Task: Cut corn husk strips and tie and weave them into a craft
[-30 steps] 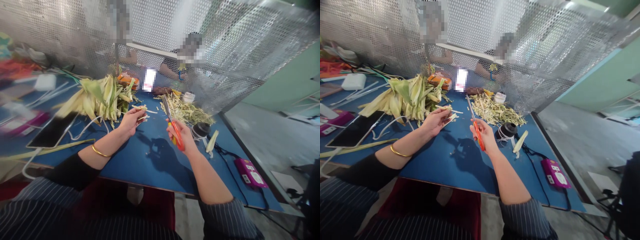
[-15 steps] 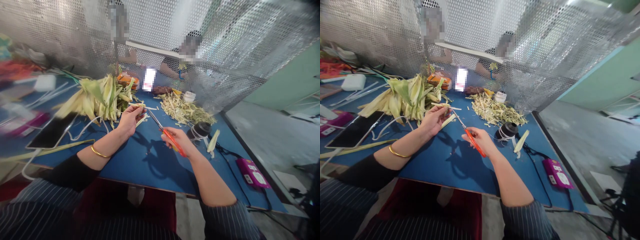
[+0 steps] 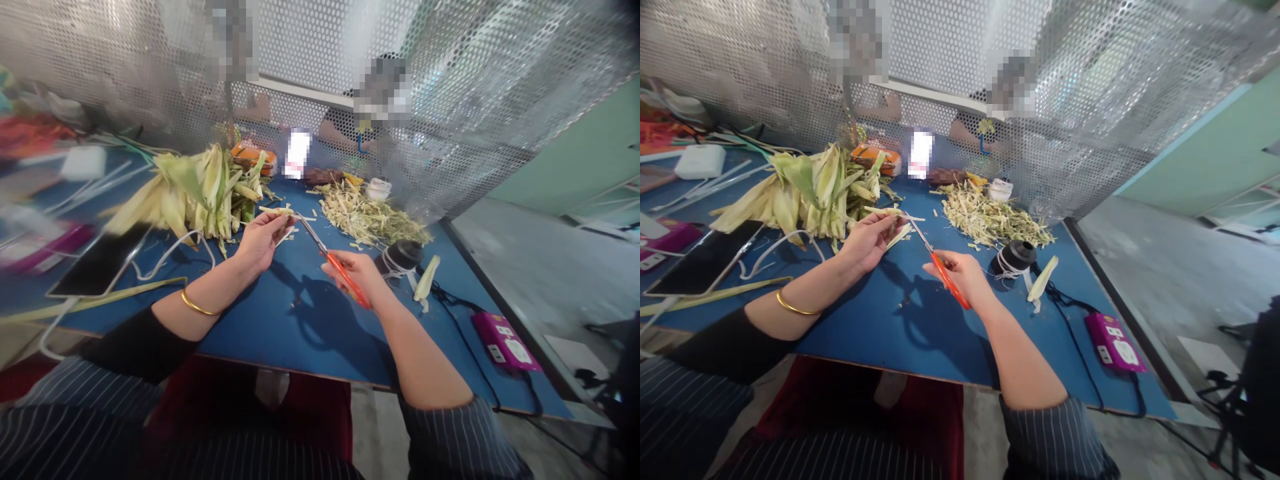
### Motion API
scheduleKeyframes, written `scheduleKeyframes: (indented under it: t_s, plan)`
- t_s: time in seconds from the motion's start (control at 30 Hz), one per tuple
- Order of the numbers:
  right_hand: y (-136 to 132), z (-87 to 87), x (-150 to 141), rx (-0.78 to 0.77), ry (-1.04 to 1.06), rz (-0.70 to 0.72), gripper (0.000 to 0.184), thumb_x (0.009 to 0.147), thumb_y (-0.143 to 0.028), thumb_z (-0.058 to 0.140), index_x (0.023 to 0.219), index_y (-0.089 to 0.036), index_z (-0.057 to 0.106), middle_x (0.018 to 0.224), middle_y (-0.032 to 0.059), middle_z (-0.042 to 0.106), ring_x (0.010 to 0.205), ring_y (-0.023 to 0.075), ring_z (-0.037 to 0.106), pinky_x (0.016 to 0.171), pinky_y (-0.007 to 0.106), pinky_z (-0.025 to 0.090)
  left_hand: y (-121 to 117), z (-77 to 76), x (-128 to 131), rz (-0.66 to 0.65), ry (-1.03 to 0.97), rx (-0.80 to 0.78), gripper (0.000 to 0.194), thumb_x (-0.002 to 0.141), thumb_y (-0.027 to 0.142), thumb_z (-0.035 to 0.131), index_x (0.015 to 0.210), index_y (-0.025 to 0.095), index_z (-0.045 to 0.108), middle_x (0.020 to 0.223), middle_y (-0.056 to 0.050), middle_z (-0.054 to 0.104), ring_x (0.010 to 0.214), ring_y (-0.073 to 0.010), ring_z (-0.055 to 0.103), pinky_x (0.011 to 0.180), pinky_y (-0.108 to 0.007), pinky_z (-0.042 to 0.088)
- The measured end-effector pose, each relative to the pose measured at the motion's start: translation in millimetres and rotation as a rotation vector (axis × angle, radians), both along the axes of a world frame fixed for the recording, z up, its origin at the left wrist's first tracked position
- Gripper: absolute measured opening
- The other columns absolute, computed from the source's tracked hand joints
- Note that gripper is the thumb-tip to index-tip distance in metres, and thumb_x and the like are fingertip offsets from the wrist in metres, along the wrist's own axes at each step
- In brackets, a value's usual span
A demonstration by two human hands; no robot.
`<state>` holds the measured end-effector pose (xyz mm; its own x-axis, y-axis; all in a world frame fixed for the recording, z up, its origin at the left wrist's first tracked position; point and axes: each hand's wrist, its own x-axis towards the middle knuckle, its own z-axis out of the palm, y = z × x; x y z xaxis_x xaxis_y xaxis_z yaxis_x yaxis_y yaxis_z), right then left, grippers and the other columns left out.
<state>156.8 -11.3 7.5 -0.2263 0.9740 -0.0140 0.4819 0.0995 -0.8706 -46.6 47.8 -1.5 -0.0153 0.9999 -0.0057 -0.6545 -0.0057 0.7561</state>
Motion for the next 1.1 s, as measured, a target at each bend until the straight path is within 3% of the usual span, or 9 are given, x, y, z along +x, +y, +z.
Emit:
scheduleKeyframes:
  t_s: [0.43, 0.67, 0.8, 0.93, 1.1]
  plan:
    - [0.3, -4.6, 1.5, 0.093, -0.111, 0.004, 0.048, 0.074, -0.055, 0.063, 0.104, -0.017, 0.067, 0.052, -0.0051, 0.049, 0.044, 0.008, 0.041, 0.044, 0.022, 0.032, 1.3, -2.8, -1.9, -0.021, -0.023, -0.043, 0.006, 0.074, 0.007, 0.068, 0.077, 0.012, 0.065, 0.078, -0.003, 0.07, 0.079, -0.0103, 0.067, 0.076, -0.02, 0.05]
    - [-1.5, 3.8, -0.2, 0.089, -0.095, -0.015, 0.05, 0.073, -0.054, 0.063, 0.105, -0.015, 0.066, 0.055, -0.0036, 0.051, 0.045, 0.0093, 0.044, 0.047, 0.024, 0.038, 4.2, -1.6, -4.4, -0.013, -0.041, -0.078, 0.005, 0.074, 0.008, 0.067, 0.076, 0.012, 0.065, 0.075, -0.003, 0.069, 0.073, -0.0103, 0.066, 0.076, -0.024, 0.051]
    - [-0.3, 7.2, 4.1, 0.147, -0.042, -0.059, 0.058, 0.074, -0.055, 0.063, 0.114, -0.013, 0.061, 0.066, -0.0002, 0.056, 0.053, 0.0108, 0.048, 0.055, 0.026, 0.045, 2.9, 0.6, -5.1, -0.008, 0.011, -0.155, 0.005, 0.073, 0.012, 0.07, 0.075, 0.013, 0.066, 0.071, -0.002, 0.068, 0.064, -0.0091, 0.063, 0.068, -0.022, 0.051]
    - [2.4, 7.4, 12.2, 0.217, -0.094, -0.002, 0.06, 0.073, -0.052, 0.065, 0.119, -0.015, 0.058, 0.085, 0.0048, 0.063, 0.071, 0.0156, 0.056, 0.069, 0.029, 0.049, -0.7, 3.7, -6.1, -0.058, 0.159, -0.194, 0.011, 0.069, 0.018, 0.074, 0.077, 0.015, 0.067, 0.069, -0.001, 0.066, 0.057, -0.0078, 0.059, 0.054, -0.019, 0.046]
    - [3.5, 14.5, 19.9, 0.142, -0.233, 0.02, 0.055, 0.071, -0.046, 0.069, 0.118, -0.019, 0.062, 0.094, 0.0059, 0.068, 0.082, 0.0206, 0.061, 0.076, 0.033, 0.05, -2.0, 2.1, -7.8, -0.166, 0.279, -0.16, 0.015, 0.066, 0.024, 0.076, 0.078, 0.016, 0.07, 0.07, -0.001, 0.065, 0.053, -0.0073, 0.056, 0.05, -0.019, 0.043]
